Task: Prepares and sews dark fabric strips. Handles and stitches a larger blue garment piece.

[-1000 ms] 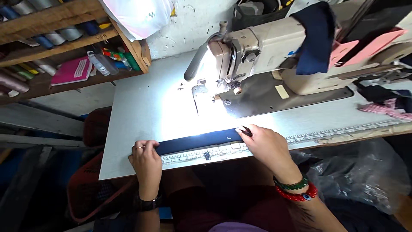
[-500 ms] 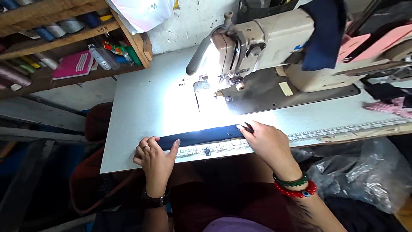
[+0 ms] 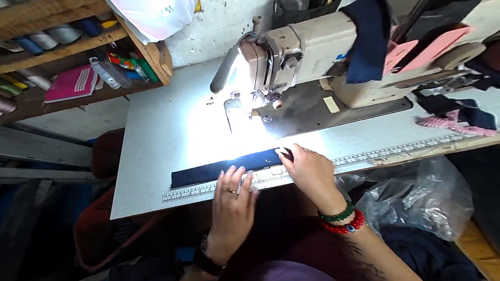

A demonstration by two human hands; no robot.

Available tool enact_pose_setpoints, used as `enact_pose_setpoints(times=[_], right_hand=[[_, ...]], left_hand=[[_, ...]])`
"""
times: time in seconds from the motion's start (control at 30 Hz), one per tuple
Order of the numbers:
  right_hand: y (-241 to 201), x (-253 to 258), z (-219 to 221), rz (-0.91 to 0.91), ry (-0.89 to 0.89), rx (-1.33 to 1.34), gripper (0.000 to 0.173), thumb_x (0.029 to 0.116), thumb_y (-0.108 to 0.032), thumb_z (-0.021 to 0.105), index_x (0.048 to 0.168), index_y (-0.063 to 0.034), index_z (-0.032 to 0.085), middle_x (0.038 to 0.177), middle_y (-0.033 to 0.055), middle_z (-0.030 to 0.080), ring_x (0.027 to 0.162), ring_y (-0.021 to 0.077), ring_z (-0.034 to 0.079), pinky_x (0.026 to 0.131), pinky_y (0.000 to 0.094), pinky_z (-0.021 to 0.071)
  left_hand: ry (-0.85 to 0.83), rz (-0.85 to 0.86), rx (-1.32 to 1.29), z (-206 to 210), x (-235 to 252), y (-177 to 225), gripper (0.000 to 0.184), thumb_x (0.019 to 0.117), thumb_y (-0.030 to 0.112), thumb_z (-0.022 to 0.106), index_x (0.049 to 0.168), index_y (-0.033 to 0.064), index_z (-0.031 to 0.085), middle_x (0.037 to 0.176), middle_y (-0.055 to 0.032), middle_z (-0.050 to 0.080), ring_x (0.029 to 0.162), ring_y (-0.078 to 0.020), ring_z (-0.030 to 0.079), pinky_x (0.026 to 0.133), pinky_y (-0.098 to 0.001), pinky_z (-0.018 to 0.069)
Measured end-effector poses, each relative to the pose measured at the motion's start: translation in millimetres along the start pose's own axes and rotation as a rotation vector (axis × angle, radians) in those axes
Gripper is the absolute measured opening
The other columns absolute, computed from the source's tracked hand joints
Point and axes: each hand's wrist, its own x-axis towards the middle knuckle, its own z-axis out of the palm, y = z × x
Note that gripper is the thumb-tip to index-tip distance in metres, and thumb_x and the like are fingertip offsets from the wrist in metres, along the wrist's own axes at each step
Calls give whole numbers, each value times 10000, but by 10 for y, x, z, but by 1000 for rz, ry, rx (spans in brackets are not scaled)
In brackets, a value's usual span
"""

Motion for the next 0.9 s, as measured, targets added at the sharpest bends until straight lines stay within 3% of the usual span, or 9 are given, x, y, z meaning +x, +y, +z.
enact_pose_setpoints(times=[0.07,0.17,0.4,0.5,0.57,0.63,0.7,0.77,0.9], right_hand=[[3,6,-2,5,-9,-1,380,1016,-373,595,960,-11,696,779,188,692,772,400,713,621,569,528],[3,10,3,0,8,-4,377,1013,-368,598,941,-11,697,762,184,686,757,395,713,607,561,529],[0,13,-1,9,11,-10,387,1014,-383,590,934,-20,696,738,184,676,727,399,706,579,563,516],[21,7,19,11,53,31,370,1000,-385,622,969,-18,658,747,181,672,717,398,702,575,559,512],[46,-32,32,-62,145,119,316,992,-323,645,1079,-20,662,869,170,691,746,362,700,587,528,541],[17,-116,0,-229,195,177,239,986,-208,604,1136,-59,716,1031,131,717,868,326,708,650,482,580],[-76,-249,-38,-397,129,189,337,936,-126,572,1233,-153,731,1243,50,723,948,302,706,665,446,569],[-150,-346,-33,-506,36,140,436,921,-110,576,1335,-181,696,1413,-12,649,967,280,684,652,399,541],[-173,-388,-12,-498,-23,-8,477,875,-74,631,1346,-117,689,1429,-12,641,973,275,710,715,399,553]], left_hand=[[-122,12,53,115,-73,60,554,1080,476,396,1415,92,612,1501,-107,561,1440,-337,463,1193,-599,311],[-173,-1,171,188,-101,65,691,1067,568,325,1474,55,544,1568,-103,488,1470,-330,424,1205,-609,270],[-125,-58,174,204,-45,130,721,1037,630,346,1421,72,592,1508,-110,552,1417,-340,485,1174,-606,319],[-128,-78,212,198,-5,159,788,1013,691,316,1462,92,559,1486,-95,575,1392,-322,512,1155,-605,328],[-122,-79,253,210,16,166,826,999,722,287,1449,93,577,1464,-89,593,1364,-313,536,1140,-604,334],[-121,-83,274,210,41,175,835,997,729,268,1438,97,590,1448,-90,606,1347,-313,550,1126,-619,333],[-124,-79,268,205,43,173,819,1004,715,273,1434,95,593,1441,-92,611,1344,-320,553,1128,-651,308],[-128,-71,255,208,33,151,785,1015,687,292,1432,96,598,1441,-90,612,1344,-322,553,1135,-668,286],[-141,-74,232,201,29,122,772,1017,682,303,1442,105,590,1458,-80,599,1356,-319,543,1139,-675,285]])
